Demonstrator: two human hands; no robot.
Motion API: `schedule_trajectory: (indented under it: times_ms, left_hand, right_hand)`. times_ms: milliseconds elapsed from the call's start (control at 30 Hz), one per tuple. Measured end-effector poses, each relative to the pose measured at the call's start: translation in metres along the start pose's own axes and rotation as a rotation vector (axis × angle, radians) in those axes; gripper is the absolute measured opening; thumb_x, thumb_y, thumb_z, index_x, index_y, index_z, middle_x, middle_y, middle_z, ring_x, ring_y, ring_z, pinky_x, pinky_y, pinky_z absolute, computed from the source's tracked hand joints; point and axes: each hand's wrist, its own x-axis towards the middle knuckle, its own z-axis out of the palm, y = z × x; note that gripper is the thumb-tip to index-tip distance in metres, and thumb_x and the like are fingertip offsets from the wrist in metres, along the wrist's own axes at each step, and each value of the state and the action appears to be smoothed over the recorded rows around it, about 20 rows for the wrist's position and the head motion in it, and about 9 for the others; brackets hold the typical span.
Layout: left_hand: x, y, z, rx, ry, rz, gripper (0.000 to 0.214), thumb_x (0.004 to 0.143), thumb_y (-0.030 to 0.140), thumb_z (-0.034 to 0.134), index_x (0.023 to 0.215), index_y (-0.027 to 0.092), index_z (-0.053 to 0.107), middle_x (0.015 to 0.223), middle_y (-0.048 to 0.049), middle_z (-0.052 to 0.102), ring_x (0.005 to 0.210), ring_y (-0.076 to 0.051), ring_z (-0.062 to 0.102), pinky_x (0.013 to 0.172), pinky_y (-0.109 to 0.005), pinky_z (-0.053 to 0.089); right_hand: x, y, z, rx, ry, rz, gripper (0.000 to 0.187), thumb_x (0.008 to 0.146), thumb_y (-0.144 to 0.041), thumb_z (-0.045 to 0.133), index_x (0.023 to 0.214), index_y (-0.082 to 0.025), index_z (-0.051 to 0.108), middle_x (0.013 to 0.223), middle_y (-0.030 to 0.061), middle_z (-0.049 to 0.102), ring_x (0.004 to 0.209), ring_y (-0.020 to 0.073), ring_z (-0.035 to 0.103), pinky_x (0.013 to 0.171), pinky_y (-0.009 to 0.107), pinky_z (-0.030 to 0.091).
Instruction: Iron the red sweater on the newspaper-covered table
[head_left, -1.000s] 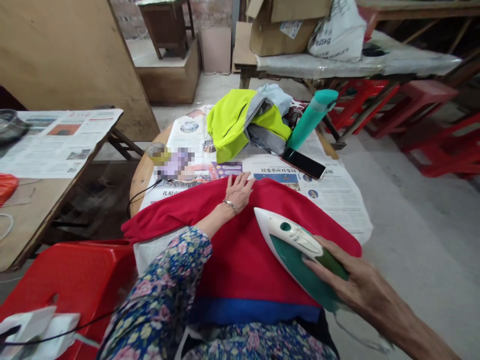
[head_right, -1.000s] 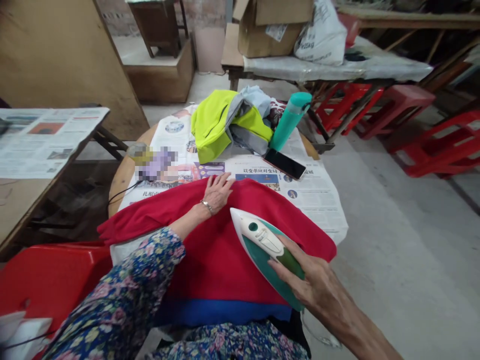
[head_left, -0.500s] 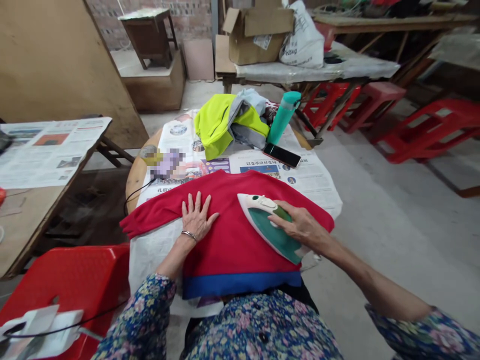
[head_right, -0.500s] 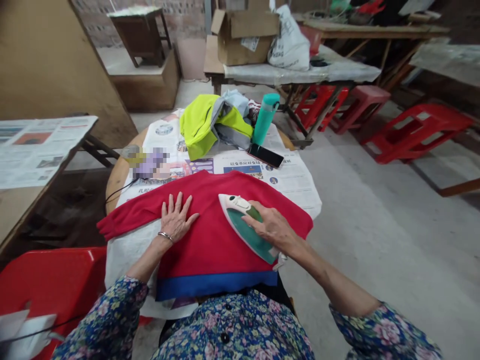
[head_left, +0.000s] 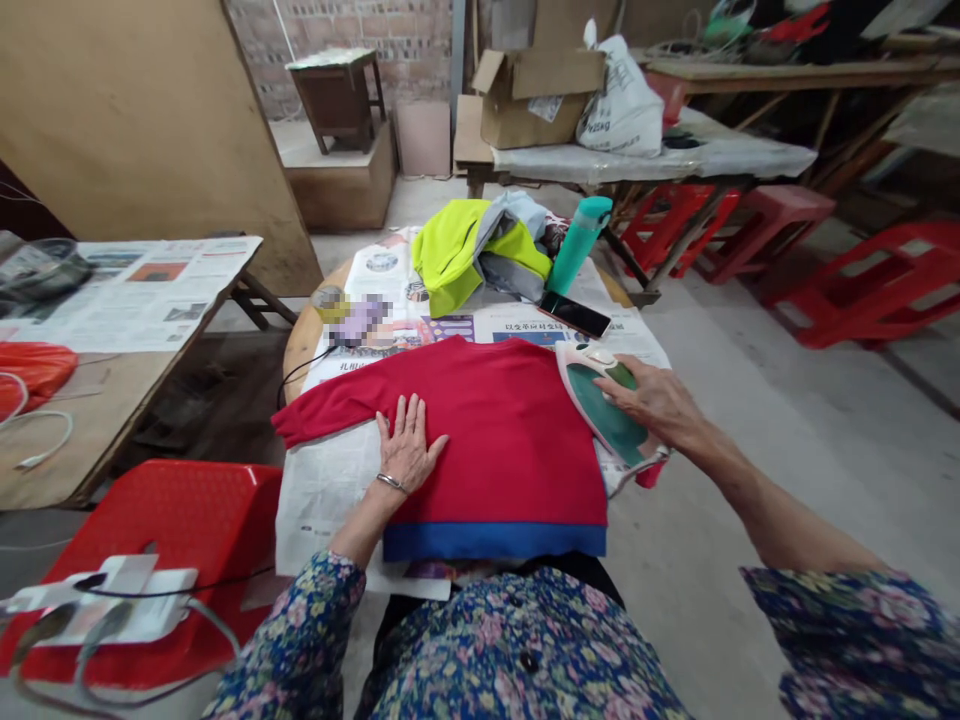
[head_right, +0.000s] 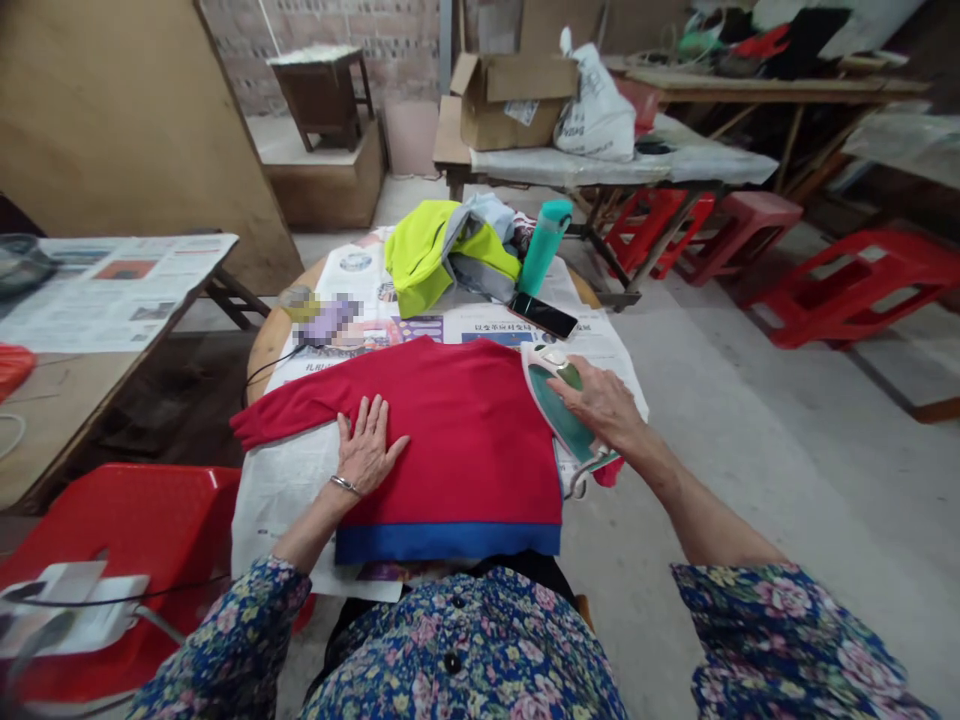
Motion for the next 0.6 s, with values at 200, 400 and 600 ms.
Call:
schedule_trajectory:
  times_ms: [200, 400, 600]
  left_hand:
    - [-0.048, 0.001, 0.003, 0.036, -0.012, 0.159, 0.08, 0.106, 0.062, 0.056, 0.171, 0.015, 0.049, 0.177, -0.0239, 0.044, 0.167, -0.043, 0.04, 0.135, -0.067, 0.03]
    - [-0.101, -0.002, -0.004, 0.01, 0.034, 0.264, 0.073, 0.106, 0.058, 0.061, 0.172, 0.03, 0.048, 0.178, -0.0174, 0.046, 0.168, -0.043, 0.038, 0.136, -0.071, 0.025]
    - [-0.117, -0.002, -0.005, 0.013, 0.042, 0.253, 0.071, 0.106, 0.057, 0.061, 0.171, 0.03, 0.051, 0.177, -0.0175, 0.048, 0.167, -0.043, 0.04, 0.133, -0.069, 0.033]
  right_hand:
    - [-0.021, -0.056, -0.001, 0.086, -0.112, -0.198, 0.049, 0.105, -0.048, 0.063, 0.147, -0.024, 0.071, 0.113, 0.0146, 0.085, 0.098, 0.0358, 0.08, 0.078, 0.04, 0.058]
    - [-0.023, -0.116, 0.031, 0.107, -0.365, -0.482, 0.048, 0.106, -0.04, 0.07, 0.152, -0.025, 0.066, 0.124, 0.0131, 0.084, 0.111, 0.0327, 0.078, 0.09, 0.039, 0.056]
    - [0.012, -0.119, 0.043, 0.179, -0.33, -0.489, 0.037, 0.104, -0.041, 0.072, 0.137, -0.022, 0.072, 0.119, 0.0133, 0.082, 0.107, 0.0316, 0.076, 0.087, 0.039, 0.055]
